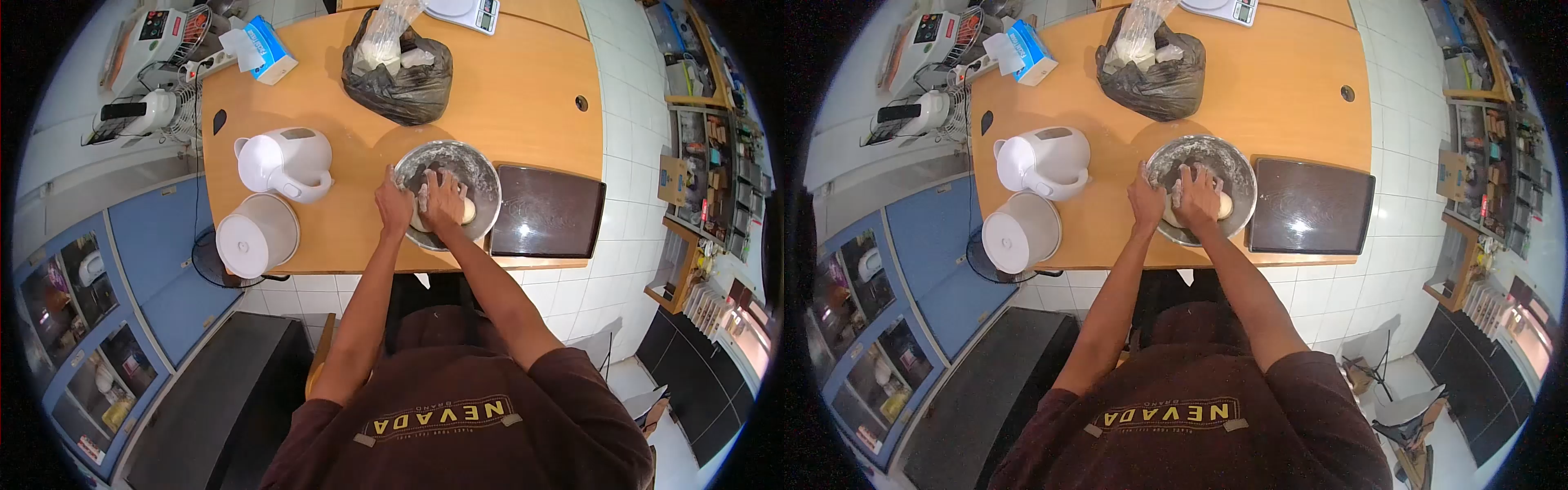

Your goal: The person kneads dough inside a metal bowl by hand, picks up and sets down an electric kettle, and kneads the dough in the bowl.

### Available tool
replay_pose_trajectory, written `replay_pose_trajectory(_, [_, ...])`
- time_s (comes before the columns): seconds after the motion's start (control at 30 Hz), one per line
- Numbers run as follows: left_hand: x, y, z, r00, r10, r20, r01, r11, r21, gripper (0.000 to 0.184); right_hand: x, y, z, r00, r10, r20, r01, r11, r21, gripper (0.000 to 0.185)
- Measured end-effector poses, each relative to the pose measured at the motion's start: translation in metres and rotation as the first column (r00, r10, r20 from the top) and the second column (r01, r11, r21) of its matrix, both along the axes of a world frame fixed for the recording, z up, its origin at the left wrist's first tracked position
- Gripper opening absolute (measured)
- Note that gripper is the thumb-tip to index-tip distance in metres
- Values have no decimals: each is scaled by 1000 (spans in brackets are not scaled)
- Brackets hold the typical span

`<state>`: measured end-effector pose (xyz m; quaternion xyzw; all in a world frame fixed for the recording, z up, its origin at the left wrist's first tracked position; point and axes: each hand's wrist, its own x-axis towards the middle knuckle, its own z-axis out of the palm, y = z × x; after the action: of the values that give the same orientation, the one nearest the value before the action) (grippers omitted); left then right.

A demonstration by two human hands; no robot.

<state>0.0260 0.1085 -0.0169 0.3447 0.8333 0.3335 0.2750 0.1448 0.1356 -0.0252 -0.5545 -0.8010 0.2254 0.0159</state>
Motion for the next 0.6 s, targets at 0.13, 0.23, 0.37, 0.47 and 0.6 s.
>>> replay_pose_trajectory(0.13, [-6, 2, -11, 998, -61, 12, 61, 998, 1, 65, -12, 19, -5, 994, -106, 9, 106, 994, -41, 39])
replay_pose_trajectory(0.23, [-7, 1, -9, 994, -107, -26, 105, 993, -59, 65, -19, 27, -15, 976, -219, 11, 218, 976, 22, 32])
replay_pose_trajectory(0.37, [-7, 2, -6, 996, -85, 14, 85, 996, 11, 66, -25, 36, -20, 909, -414, -43, 412, 910, -48, 26])
replay_pose_trajectory(0.47, [-7, -5, -12, 996, -92, 12, 92, 995, 39, 66, -26, 36, -15, 871, -484, -85, 482, 875, -37, 25])
replay_pose_trajectory(0.6, [-11, 4, -3, 991, -136, -10, 136, 991, 12, 65, -19, 31, -28, 860, -452, -237, 464, 886, -4, 23])
